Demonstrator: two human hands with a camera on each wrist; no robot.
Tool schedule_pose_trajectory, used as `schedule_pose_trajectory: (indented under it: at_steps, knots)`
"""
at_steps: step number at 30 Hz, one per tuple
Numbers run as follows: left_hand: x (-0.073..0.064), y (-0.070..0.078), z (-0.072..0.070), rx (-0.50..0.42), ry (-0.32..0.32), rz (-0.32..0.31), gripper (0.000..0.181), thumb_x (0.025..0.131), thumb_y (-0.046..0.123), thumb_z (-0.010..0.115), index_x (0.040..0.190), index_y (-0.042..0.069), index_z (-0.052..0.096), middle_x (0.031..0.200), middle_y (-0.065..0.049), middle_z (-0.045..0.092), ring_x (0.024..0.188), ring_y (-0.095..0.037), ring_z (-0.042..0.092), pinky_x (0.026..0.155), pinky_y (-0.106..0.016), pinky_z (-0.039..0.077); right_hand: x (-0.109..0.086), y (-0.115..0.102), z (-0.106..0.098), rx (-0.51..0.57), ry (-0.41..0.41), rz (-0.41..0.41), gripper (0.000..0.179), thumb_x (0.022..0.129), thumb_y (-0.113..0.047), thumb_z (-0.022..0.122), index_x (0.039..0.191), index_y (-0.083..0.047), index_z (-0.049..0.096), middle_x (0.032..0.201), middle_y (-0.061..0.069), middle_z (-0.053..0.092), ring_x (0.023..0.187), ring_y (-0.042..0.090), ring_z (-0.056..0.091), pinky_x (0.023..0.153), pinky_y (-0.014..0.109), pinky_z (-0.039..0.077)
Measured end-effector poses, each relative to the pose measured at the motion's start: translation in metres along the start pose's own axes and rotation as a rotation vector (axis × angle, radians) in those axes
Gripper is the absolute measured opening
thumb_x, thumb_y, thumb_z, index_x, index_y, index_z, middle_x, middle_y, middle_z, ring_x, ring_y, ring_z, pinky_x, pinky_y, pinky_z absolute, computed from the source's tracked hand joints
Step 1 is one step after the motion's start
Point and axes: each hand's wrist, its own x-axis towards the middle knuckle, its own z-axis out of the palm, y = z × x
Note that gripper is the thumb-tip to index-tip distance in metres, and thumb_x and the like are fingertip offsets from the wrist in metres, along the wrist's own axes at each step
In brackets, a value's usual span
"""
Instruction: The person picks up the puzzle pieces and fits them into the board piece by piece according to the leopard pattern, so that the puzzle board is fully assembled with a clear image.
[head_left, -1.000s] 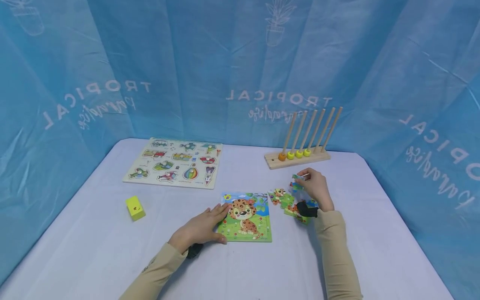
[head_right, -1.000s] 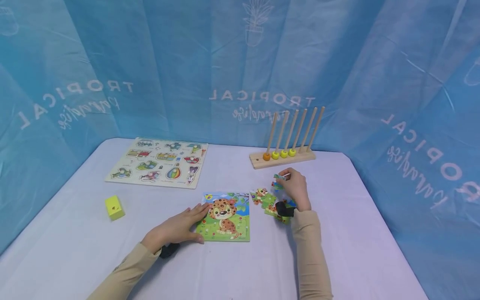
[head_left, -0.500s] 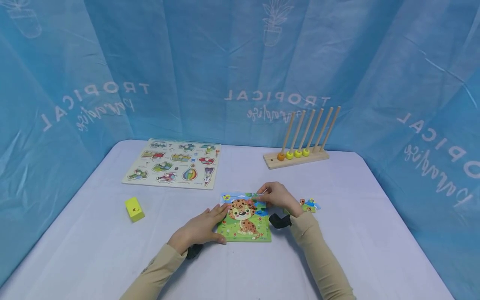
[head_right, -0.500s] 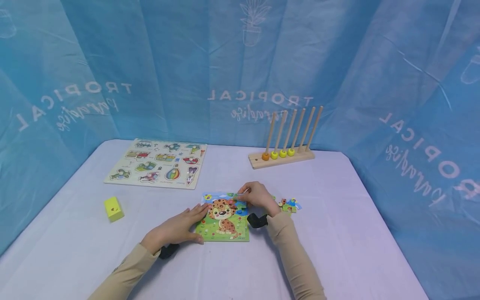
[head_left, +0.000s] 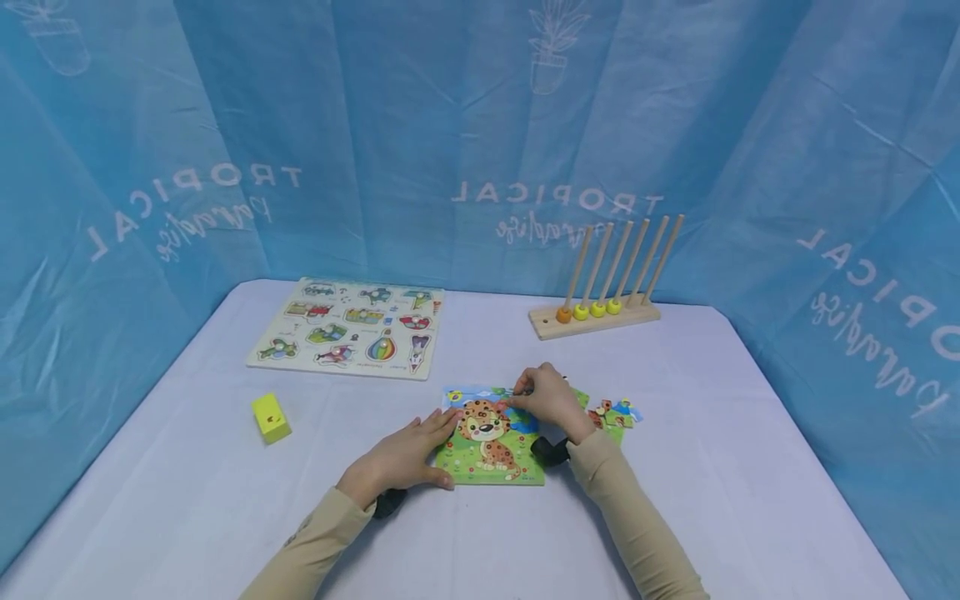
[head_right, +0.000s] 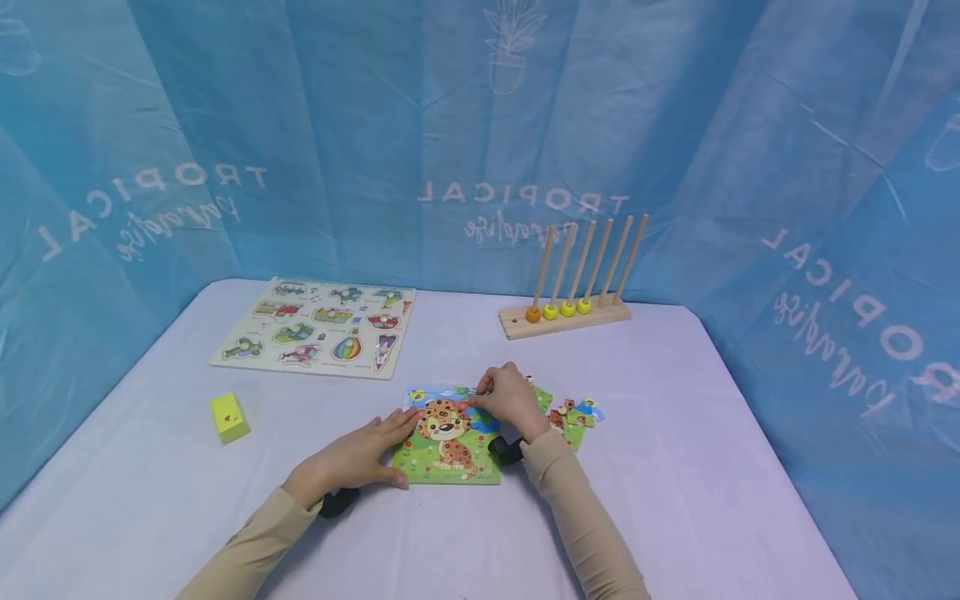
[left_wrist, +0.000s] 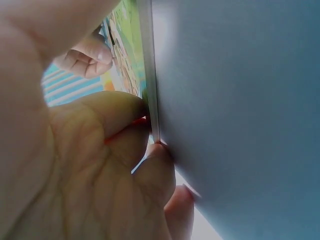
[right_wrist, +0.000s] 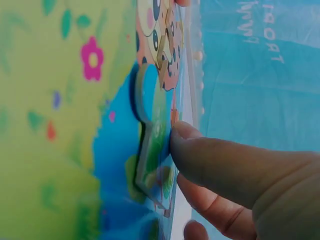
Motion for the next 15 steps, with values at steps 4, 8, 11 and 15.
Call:
schedule_pose_trajectory:
  at_steps: [4, 8, 11, 15]
  knots:
    - [-0.0007, 0.0002, 0.0008, 0.001, 0.001, -0.014, 0.095, 0.078, 0.039, 0.076, 0.153, 0.008, 0.026, 0.162, -0.01, 0.02, 0.151, -0.03, 0.017, 0.124, -0.047, 0.017, 0.0007, -0.0005, 0.0012, -0.008, -0.002, -0.001, 0.014, 0.086, -0.025, 0.074, 0.088, -0.014, 0.067, 0.094, 0.007, 0.057, 0.077, 0.02, 0.051, 0.069, 0.036, 0.046]
    - [-0.002, 0.0006, 0.0003, -0.007, -0.003, -0.02, 0.095, 0.078, 0.039, 0.077, 0.153, 0.008, 0.027, 0.162, -0.01, 0.02, 0.15, -0.03, 0.017, 0.124, -0.047, 0.017, 0.0017, -0.0016, 0.0025, -0.015, -0.011, -0.013, 0.015, 0.086, -0.027, 0.074, 0.093, -0.015, 0.067, 0.094, 0.004, 0.064, 0.079, 0.017, 0.057, 0.069, 0.035, 0.05]
    - [-0.0026, 0.0011, -0.0002, -0.013, -0.005, -0.019, 0.095, 0.078, 0.039, 0.077, 0.153, 0.008, 0.027, 0.162, -0.01, 0.02, 0.15, -0.03, 0.017, 0.124, -0.048, 0.017, 0.0022, -0.0017, 0.0022, -0.017, -0.015, -0.005, 0.015, 0.086, -0.027, 0.074, 0.093, -0.016, 0.067, 0.094, 0.003, 0.065, 0.08, 0.016, 0.058, 0.07, 0.034, 0.05]
    - [-0.0023, 0.0017, -0.0007, -0.009, 0.001, -0.007, 0.095, 0.078, 0.039, 0.077, 0.153, 0.008, 0.027, 0.162, -0.011, 0.02, 0.15, -0.031, 0.018, 0.124, -0.049, 0.017, 0.0029, 0.0016, -0.0022, -0.026, -0.001, 0.041, 0.015, 0.085, -0.027, 0.075, 0.091, -0.016, 0.067, 0.091, 0.003, 0.065, 0.077, 0.017, 0.057, 0.067, 0.034, 0.047]
